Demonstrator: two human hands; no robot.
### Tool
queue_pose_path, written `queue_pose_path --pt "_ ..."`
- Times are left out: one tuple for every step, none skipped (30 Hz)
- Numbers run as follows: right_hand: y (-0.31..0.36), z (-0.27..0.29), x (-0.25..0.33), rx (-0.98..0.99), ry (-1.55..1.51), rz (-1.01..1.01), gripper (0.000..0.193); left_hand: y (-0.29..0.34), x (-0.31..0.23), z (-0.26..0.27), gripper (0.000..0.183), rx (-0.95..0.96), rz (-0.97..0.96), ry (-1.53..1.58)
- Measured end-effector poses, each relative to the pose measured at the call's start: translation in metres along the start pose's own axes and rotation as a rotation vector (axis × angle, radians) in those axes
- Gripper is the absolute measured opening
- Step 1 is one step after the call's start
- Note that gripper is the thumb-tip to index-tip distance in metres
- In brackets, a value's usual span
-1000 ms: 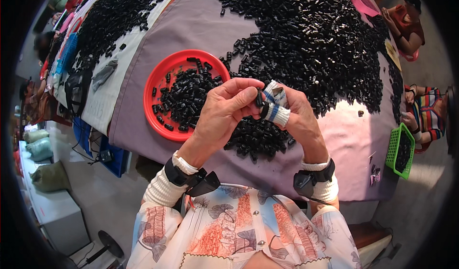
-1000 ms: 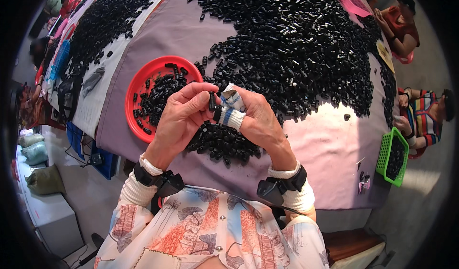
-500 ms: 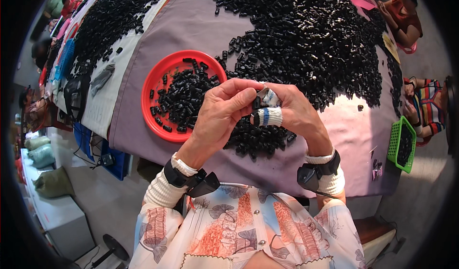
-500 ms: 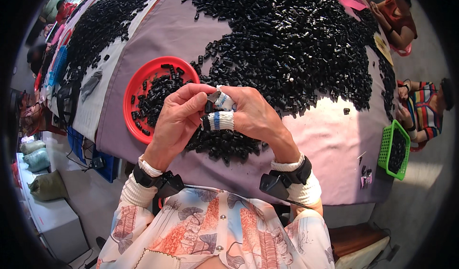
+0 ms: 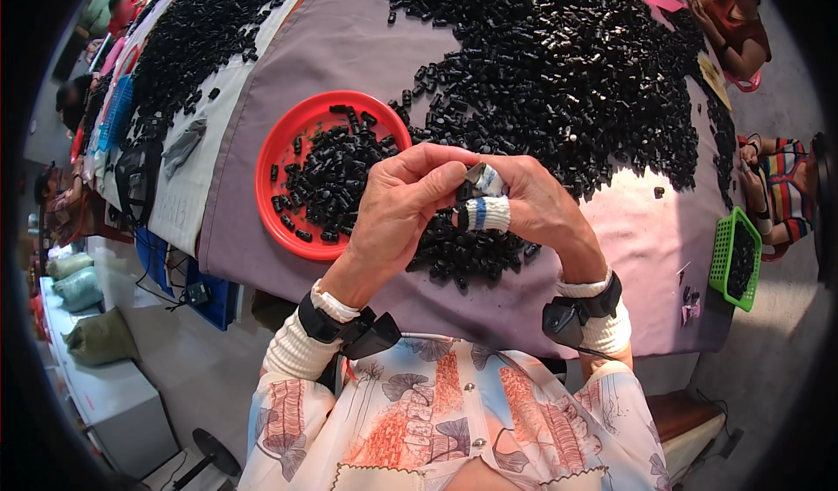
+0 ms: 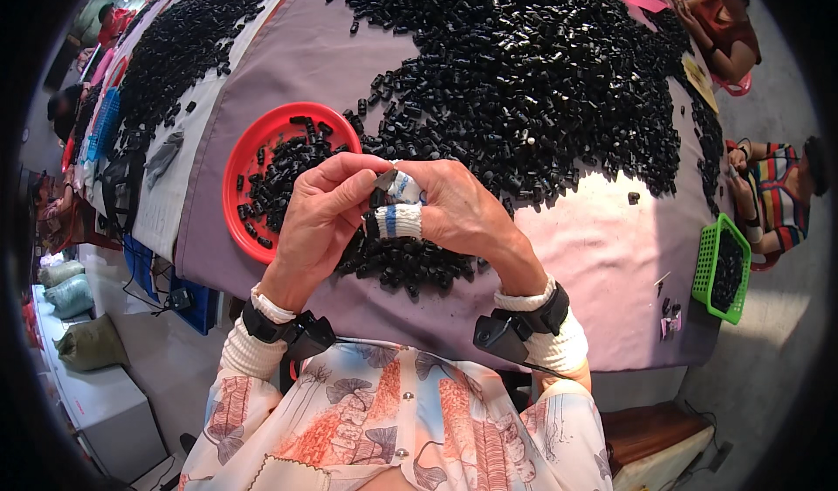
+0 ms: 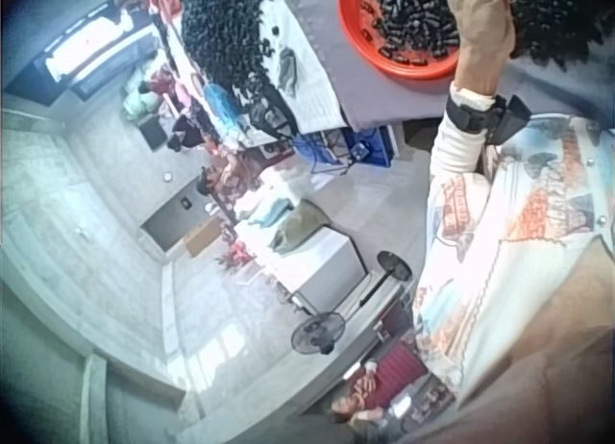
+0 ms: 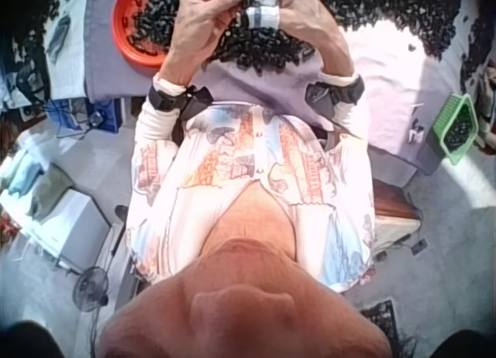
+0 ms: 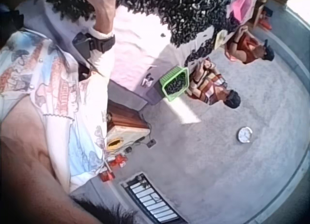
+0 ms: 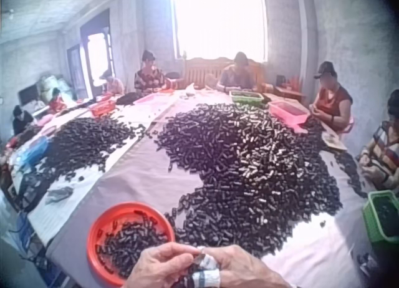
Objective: Assembling small black plastic components by hand in a manufacturing environment.
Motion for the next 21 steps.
queue_pose_path --pt "0.0 0.0 -0.001 0.0 0.0 -0.001 0.036 0.0 -0.001 -0.001 0.017 0.005 -0.01 -0.006" --pt "0.001 0.0 -0.002 -0.005 -0.003 0.009 0.036 0.0 -0.001 -0.002 0.017 0.01 -0.02 -0.013" --pt "0.001 0.0 -0.003 -0.01 -0.005 0.019 0.036 0.0 -0.001 -0.002 0.017 0.01 -0.019 -0.013" --pt "0.001 0.0 -0.004 -0.01 -0.006 0.018 0.036 0.0 0.0 -0.001 0.016 0.006 -0.028 -0.023" --pt "0.001 -0.001 -0.004 -0.01 -0.006 0.023 0.036 -0.001 0.0 -0.001 0.016 0.002 -0.037 -0.034" --pt "0.002 -0.001 -0.005 -0.009 -0.006 0.026 0.036 -0.001 0.0 0.0 0.016 0.002 -0.035 -0.034" --pt "0.002 -0.001 -0.002 -0.009 -0.008 0.025 0.036 -0.001 0.001 0.001 0.016 -0.008 -0.035 -0.045" --pt "0.002 -0.002 0.004 -0.017 0.046 0.045 0.035 -0.001 0.001 0.002 0.016 -0.018 -0.034 -0.055" --pt "0.002 -0.002 0.007 -0.024 0.1 0.065 0.034 -0.001 0.002 0.002 0.016 -0.02 -0.032 -0.055" --pt "0.003 -0.002 0.006 -0.026 0.101 0.067 0.034 -0.001 0.001 0.001 0.016 -0.018 -0.026 -0.045" --pt "0.003 -0.002 0.002 -0.016 0.043 0.037 0.033 0.0 0.0 0.001 0.016 -0.015 -0.021 -0.036" --pt "0.003 -0.002 -0.001 -0.007 -0.015 0.007 0.031 0.0 0.0 0.001 0.016 -0.014 -0.021 -0.036" --pt "0.003 -0.002 0.001 -0.007 -0.015 0.007 0.031 -0.001 -0.001 0.0 0.017 -0.005 0.002 0.006" --pt "0.002 0.0 0.003 -0.032 -0.039 0.01 0.032 -0.001 -0.001 0.0 0.017 0.004 0.026 0.048" --pt "0.001 0.001 0.005 -0.058 -0.062 0.013 0.032 0.0 -0.001 -0.001 0.017 0.004 0.026 0.048" --pt "0.001 0.002 0.003 -0.059 -0.062 0.012 0.032 0.0 0.0 -0.002 0.017 -0.002 0.035 0.06" --pt "0.0 0.003 0.0 -0.064 -0.042 0.014 0.033 -0.001 0.001 -0.002 0.018 -0.008 0.044 0.072" --pt "0.0 0.003 -0.002 -0.068 -0.023 0.016 0.034 -0.001 0.001 -0.003 0.018 -0.007 0.045 0.071" --pt "0.0 0.003 0.0 -0.066 -0.024 0.017 0.034 0.0 0.0 -0.002 0.017 -0.005 0.041 0.07" --pt "0.0 0.002 0.004 -0.059 -0.005 0.014 0.035 0.0 0.0 -0.002 0.017 -0.003 0.036 0.068" --pt "-0.001 0.001 0.007 -0.052 0.013 0.01 0.036 0.001 0.0 -0.001 0.017 -0.005 0.035 0.067"
Point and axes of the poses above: each hand's wrist, its own y-axis away from the middle knuckle, its own z-axis out of the back of the hand, x = y × z, the point moved 6 cm from there along -y, towards the middle knuckle, and after that the axes turned 14 degrees about -x, right-handed, at the moved point
